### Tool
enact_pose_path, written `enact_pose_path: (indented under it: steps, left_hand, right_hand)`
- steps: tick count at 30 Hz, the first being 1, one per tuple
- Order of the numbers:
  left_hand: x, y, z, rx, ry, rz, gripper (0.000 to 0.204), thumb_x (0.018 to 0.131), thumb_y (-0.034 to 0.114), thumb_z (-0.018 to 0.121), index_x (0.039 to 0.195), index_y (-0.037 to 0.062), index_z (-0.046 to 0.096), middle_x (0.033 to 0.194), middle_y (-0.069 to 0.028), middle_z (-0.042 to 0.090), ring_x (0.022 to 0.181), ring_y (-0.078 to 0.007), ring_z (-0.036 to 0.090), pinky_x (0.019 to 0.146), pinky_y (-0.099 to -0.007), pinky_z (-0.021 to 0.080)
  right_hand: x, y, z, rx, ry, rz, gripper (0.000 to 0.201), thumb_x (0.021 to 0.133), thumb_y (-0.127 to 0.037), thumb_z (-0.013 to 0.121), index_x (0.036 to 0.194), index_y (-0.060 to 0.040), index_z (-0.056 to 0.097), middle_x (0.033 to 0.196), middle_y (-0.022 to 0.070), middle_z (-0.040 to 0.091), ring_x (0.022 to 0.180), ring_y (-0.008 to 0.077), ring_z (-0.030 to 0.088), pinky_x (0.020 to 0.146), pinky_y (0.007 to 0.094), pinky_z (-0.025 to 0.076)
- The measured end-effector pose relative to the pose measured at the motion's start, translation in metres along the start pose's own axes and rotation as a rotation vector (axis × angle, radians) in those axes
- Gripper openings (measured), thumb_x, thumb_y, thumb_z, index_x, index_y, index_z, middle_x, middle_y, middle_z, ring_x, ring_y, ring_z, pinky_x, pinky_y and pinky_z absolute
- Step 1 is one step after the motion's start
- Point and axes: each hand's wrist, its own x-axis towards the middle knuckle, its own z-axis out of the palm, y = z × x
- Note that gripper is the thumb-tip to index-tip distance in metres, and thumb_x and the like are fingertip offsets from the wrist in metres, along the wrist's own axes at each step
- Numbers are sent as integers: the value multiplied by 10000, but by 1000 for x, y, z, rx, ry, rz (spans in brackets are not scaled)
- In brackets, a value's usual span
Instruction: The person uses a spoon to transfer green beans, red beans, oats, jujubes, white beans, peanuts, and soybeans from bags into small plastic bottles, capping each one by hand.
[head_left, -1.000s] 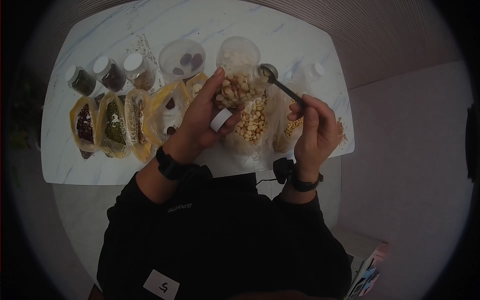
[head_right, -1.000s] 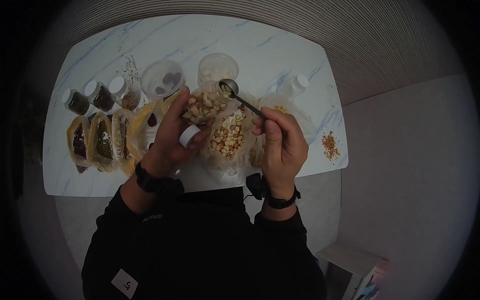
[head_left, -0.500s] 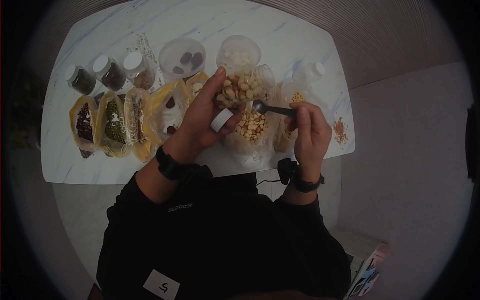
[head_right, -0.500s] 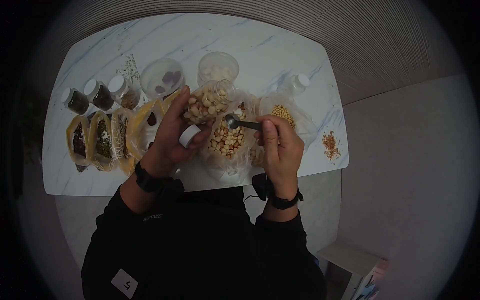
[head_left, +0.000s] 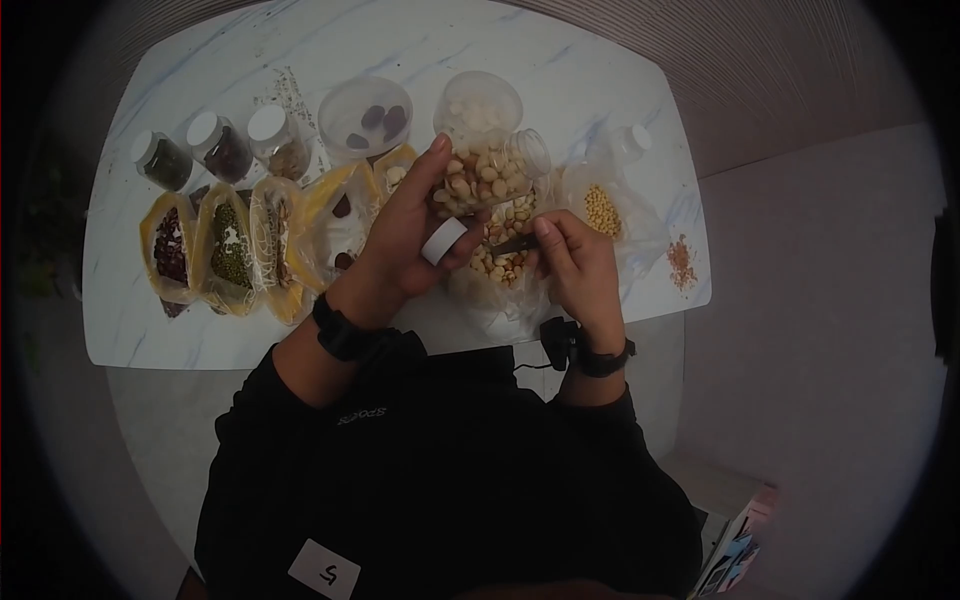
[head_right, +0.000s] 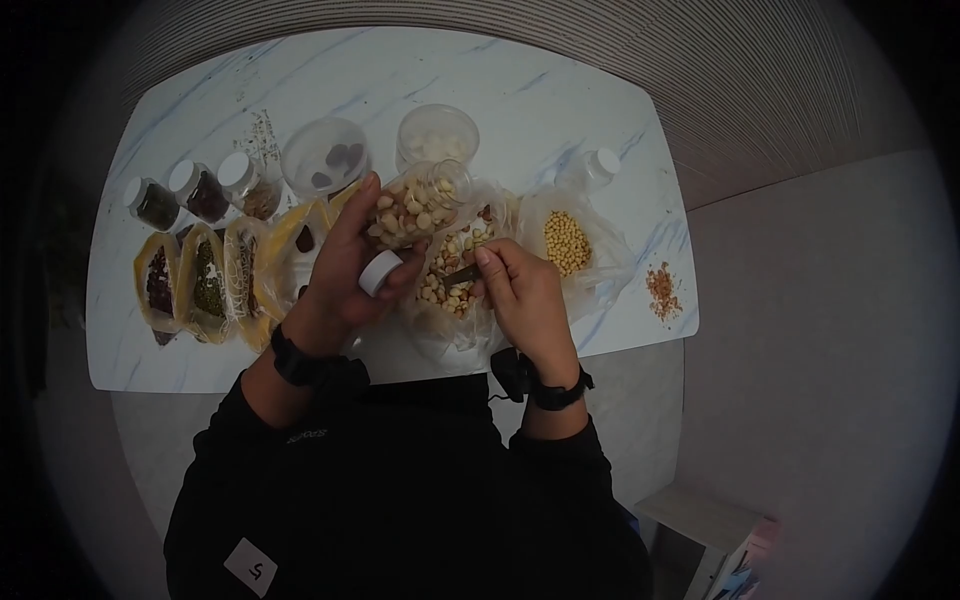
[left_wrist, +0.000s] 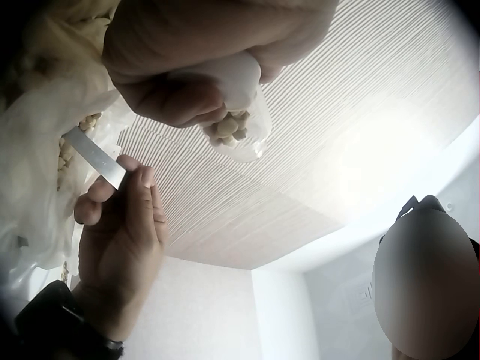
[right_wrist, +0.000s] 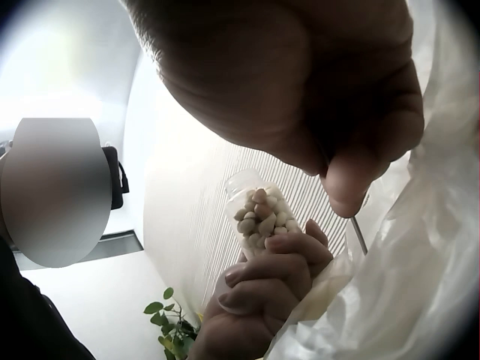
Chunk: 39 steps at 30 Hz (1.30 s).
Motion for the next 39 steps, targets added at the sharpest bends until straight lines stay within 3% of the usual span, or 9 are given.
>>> enact_pose_path:
  steps: [2,9,19,21,24,28,39]
  left_hand:
    - [0,0,0,7,4,3,515,948,577,452,999,83,592,710,-65,600,417,-136,488,336,-232,345]
    - [1,-1,-2,-13,-13,-3,530,942,585,456,992,77,597,725,-68,594,426,-137,490,337,-236,347]
    - [2,-2,-6,7,-12,-8,538,917,603,491,991,81,600,729,-70,594,435,-136,494,340,-227,343]
    - [2,-1,-5,5,-4,-14,536,917,603,492,994,84,598,728,-69,594,436,-135,495,340,-226,343]
    - [2,-1,-3,6,3,-16,532,917,604,493,1000,88,595,726,-67,593,436,-133,498,340,-224,344]
    - [2,-2,-4,10,-2,-8,525,917,602,496,998,92,592,723,-64,592,434,-131,501,340,-222,349]
    - [0,-2,-3,37,2,-2,586,962,591,401,1081,48,587,768,-65,591,460,-107,474,337,-199,328]
  right_hand:
    - [2,8,2,155,-20,26,255,1000,-226,524,935,-13,647,627,16,612,531,67,536,508,224,427]
    - [4,19,-13,355,10,108,275,1013,-252,499,974,-20,642,661,24,614,525,74,527,505,203,420]
    - [4,25,-36,885,116,-71,283,1021,-244,469,1018,8,598,661,74,627,512,111,525,499,230,427]
    - [5,20,-38,967,207,-200,284,1025,-242,461,1055,11,586,678,84,639,532,117,532,531,241,433]
    - [2,6,-36,1003,313,-231,294,1028,-248,454,1076,14,579,684,86,644,546,122,538,552,248,434]
    - [0,-3,-32,988,320,-297,298,1025,-248,466,1098,19,577,707,91,650,572,122,548,576,254,441]
    - [-1,-14,-17,683,374,-369,289,1003,-202,524,1146,42,584,815,106,655,661,128,584,644,247,491]
